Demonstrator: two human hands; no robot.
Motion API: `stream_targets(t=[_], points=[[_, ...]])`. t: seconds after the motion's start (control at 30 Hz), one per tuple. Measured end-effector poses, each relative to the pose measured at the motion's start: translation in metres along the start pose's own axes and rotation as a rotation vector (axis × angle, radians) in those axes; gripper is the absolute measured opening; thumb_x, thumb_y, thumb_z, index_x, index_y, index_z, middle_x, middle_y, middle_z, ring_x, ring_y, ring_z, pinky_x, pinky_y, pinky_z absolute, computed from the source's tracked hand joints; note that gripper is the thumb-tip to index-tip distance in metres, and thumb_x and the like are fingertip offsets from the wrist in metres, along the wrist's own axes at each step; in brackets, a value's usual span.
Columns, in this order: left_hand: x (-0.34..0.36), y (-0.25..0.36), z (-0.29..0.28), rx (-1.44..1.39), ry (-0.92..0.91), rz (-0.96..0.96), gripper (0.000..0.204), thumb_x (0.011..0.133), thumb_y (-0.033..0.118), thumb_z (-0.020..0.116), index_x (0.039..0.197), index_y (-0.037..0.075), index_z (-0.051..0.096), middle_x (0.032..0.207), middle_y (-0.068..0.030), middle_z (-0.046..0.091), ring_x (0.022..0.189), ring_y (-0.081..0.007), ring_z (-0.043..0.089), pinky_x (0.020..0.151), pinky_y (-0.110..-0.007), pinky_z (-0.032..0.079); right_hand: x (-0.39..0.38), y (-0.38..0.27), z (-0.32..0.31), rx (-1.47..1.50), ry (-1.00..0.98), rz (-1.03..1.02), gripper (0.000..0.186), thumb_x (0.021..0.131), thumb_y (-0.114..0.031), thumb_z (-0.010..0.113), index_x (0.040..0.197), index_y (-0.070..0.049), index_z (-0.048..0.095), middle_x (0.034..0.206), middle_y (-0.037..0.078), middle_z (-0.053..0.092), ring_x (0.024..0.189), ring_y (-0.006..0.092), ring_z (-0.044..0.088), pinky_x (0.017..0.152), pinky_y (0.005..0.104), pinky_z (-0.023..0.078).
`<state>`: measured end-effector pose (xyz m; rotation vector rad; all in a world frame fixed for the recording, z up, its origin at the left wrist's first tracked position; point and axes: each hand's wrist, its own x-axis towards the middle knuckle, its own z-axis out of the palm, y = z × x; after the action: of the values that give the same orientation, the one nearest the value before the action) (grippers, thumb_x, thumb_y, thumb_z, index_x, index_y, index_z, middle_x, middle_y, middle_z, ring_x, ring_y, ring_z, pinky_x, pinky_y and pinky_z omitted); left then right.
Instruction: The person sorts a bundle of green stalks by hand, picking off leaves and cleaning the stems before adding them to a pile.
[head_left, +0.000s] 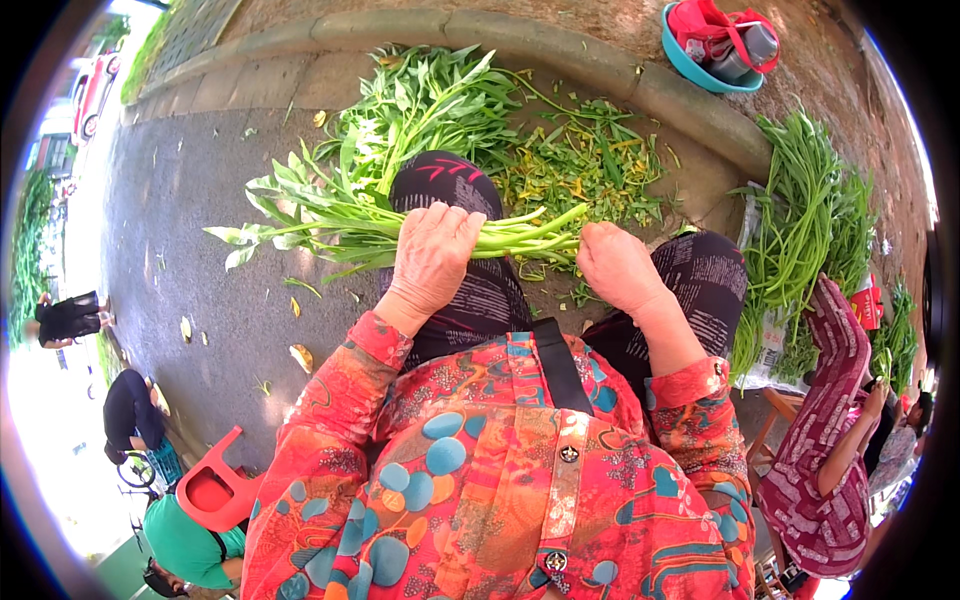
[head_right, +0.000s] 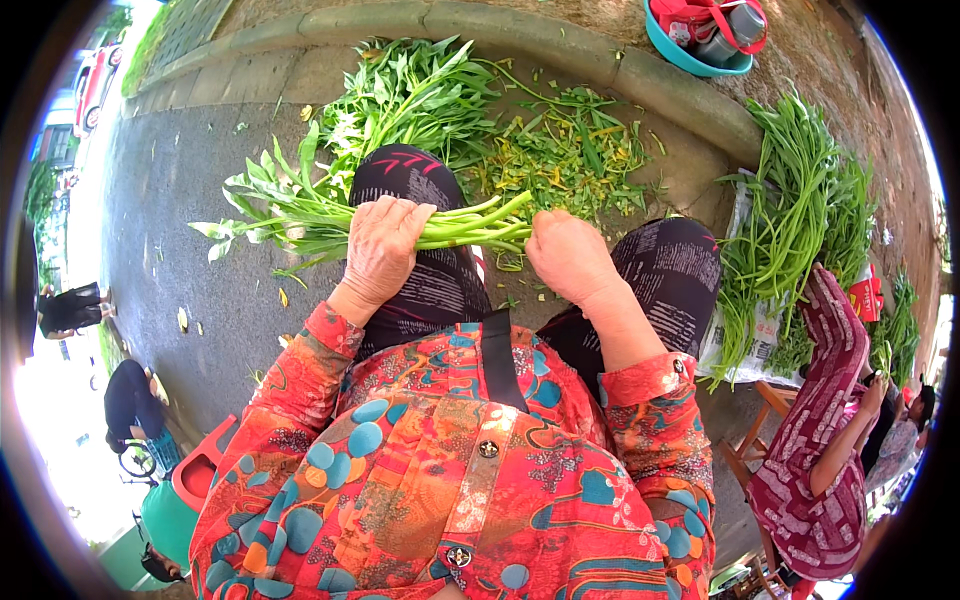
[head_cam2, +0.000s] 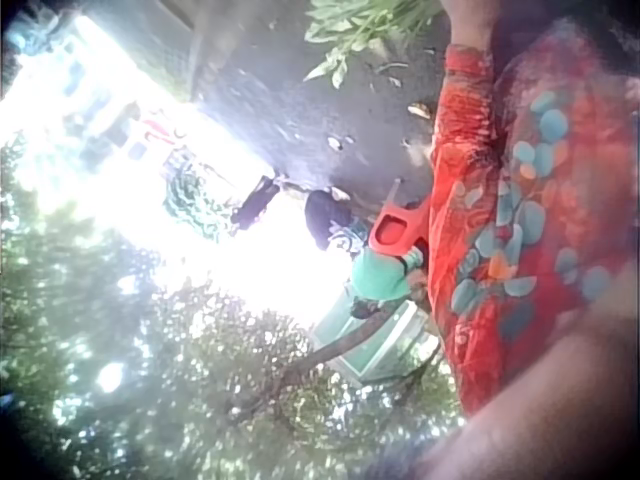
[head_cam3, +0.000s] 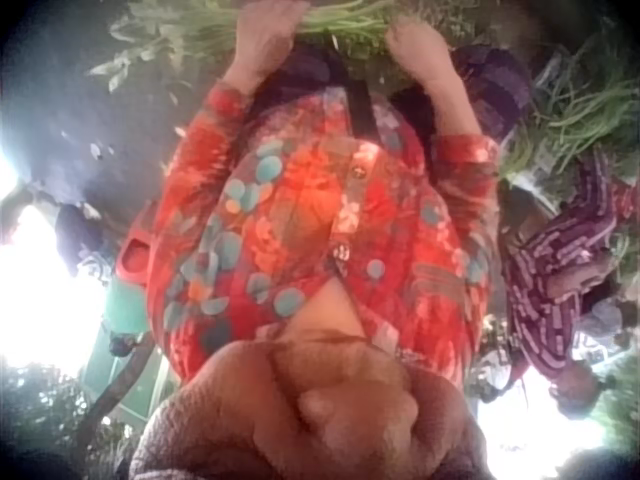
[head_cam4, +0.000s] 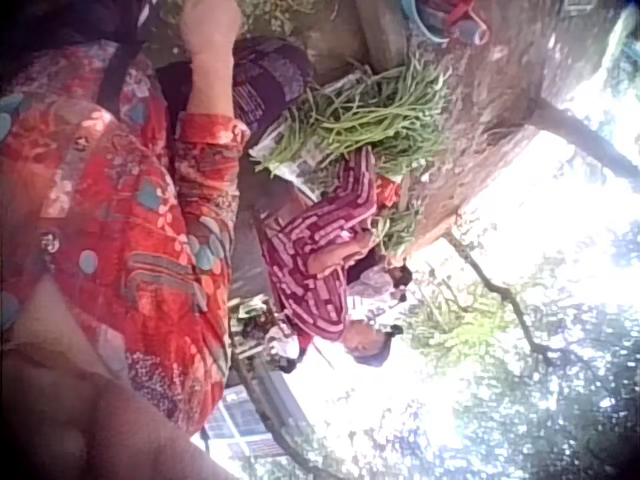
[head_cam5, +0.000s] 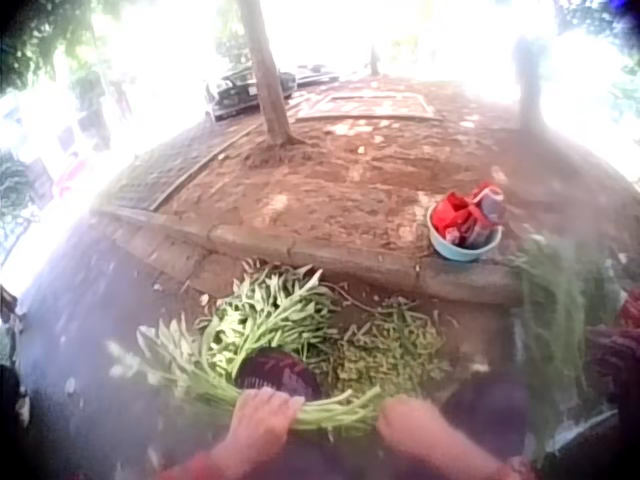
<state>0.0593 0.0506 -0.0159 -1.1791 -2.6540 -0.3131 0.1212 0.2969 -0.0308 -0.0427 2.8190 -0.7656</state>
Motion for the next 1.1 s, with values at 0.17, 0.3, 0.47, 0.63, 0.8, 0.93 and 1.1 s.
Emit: stream_targets(t=[0.17, 0.3, 0.47, 0.63, 0.8, 0.93, 1.1], points=[[0.000, 0.000, 0.000, 0.007, -0.017, 0.000, 0.030, 0.069, 0.005, 0.058, 0.100, 0.007, 0.060, 0.085, -0.0051, 0.057, 0.083, -0.0232, 0.055, 0.073, -0.036, 0.041, 0.002, -0.008, 0.007, -0.120, 0.013, 0.057, 0.018, 0.085, -0.015, 0.050, 0.086, 0.002, 0.056, 0.086, 0.022, 0.061, 0.081, 0.0371, 0.062, 0.074, 0.0434, 0.051], [-0.001, -0.002, 0.002, 0.037, -0.011, 0.018, 0.027, 0.073, 0.009, 0.056, 0.100, 0.007, 0.059, 0.085, -0.0034, 0.055, 0.083, -0.0210, 0.053, 0.072, -0.034, 0.040, 0.004, -0.010, 0.013, -0.141, 0.079, 0.092, 0.017, 0.085, -0.015, 0.051, 0.088, 0.002, 0.055, 0.087, 0.021, 0.060, 0.082, 0.0358, 0.061, 0.074, 0.0419, 0.051], [0.000, 0.000, 0.002, 0.009, 0.010, -0.009, 0.029, 0.071, 0.005, 0.058, 0.100, 0.007, 0.060, 0.085, -0.0047, 0.057, 0.083, -0.0230, 0.055, 0.073, -0.035, 0.041, 0.004, -0.014, 0.009, -0.077, 0.173, 0.122, 0.018, 0.086, -0.016, 0.051, 0.087, 0.002, 0.054, 0.085, 0.021, 0.058, 0.082, 0.0359, 0.060, 0.074, 0.0423, 0.051], [0.001, 0.001, 0.002, 0.018, 0.014, -0.024, 0.028, 0.072, 0.006, 0.057, 0.099, 0.007, 0.061, 0.084, -0.0042, 0.057, 0.083, -0.0223, 0.055, 0.072, -0.035, 0.042, 0.008, -0.010, 0.012, -0.011, 0.247, 0.119, 0.019, 0.087, -0.016, 0.049, 0.086, 0.003, 0.053, 0.085, 0.024, 0.058, 0.080, 0.0398, 0.059, 0.073, 0.0454, 0.049], [0.001, 0.003, 0.005, 0.019, 0.013, -0.028, 0.027, 0.073, 0.006, 0.056, 0.100, 0.008, 0.061, 0.085, -0.0037, 0.058, 0.082, -0.0220, 0.055, 0.071, -0.035, 0.041, 0.010, -0.008, 0.011, 0.087, 0.270, 0.168, 0.023, 0.088, -0.016, 0.045, 0.081, 0.005, 0.053, 0.080, 0.027, 0.059, 0.079, 0.0423, 0.059, 0.073, 0.0476, 0.047], [0.000, 0.001, 0.007, 0.030, 0.009, -0.024, 0.026, 0.075, 0.011, 0.055, 0.100, 0.009, 0.060, 0.084, -0.0027, 0.055, 0.083, -0.0202, 0.053, 0.071, -0.034, 0.040, 0.017, 0.007, 0.016, 0.385, 0.295, 0.191, 0.024, 0.088, -0.016, 0.043, 0.079, 0.005, 0.051, 0.077, 0.024, 0.058, 0.073, 0.0396, 0.056, 0.069, 0.0436, 0.046], [0.001, -0.002, 0.006, -0.026, 0.053, -0.077, 0.026, 0.073, 0.008, 0.057, 0.099, 0.010, 0.060, 0.084, -0.0025, 0.057, 0.082, -0.0210, 0.054, 0.072, -0.034, 0.041, 0.014, 0.009, 0.004, 1.321, 0.094, 0.361, 0.019, 0.088, -0.017, 0.041, 0.075, -0.004, 0.046, 0.065, 0.002, 0.044, 0.058, 0.0136, 0.042, 0.055, 0.0292, 0.038]])
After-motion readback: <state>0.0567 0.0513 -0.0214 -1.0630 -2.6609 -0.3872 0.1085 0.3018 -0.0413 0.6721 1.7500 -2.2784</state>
